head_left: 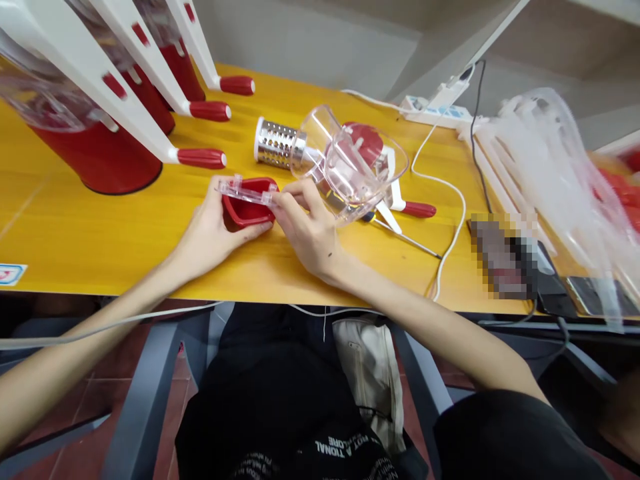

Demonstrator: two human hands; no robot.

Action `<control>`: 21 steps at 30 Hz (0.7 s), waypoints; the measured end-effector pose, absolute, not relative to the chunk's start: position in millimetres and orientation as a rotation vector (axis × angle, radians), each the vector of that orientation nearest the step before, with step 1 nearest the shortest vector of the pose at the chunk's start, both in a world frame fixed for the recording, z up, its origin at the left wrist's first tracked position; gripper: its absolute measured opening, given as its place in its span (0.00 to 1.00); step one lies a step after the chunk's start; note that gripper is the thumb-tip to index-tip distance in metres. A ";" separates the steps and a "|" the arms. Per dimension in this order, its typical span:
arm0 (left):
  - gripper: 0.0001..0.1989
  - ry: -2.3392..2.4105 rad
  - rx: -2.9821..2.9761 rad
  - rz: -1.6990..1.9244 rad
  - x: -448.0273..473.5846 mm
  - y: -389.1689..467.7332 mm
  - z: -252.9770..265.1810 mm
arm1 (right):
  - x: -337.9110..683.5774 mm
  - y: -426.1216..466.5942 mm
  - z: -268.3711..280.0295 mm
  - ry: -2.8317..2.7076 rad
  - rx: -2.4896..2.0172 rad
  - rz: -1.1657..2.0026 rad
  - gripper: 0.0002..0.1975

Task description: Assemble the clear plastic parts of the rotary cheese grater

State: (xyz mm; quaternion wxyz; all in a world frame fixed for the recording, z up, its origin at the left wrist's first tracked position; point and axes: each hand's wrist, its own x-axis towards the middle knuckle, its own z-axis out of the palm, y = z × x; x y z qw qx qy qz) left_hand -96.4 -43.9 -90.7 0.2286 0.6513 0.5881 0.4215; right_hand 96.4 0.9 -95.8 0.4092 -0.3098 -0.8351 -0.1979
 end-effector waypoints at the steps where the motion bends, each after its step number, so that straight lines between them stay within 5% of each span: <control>1: 0.35 1.614 1.800 1.156 -95.7 -43.9 -90.0 | 96.8 1.0 -97.6 -2.113 -0.793 -0.489 0.20; 21: 0.35 1.565 1.743 1.107 -102.5 -50.5 -85.2 | 101.4 1.3 -96.0 -2.087 -0.693 -0.688 0.24</control>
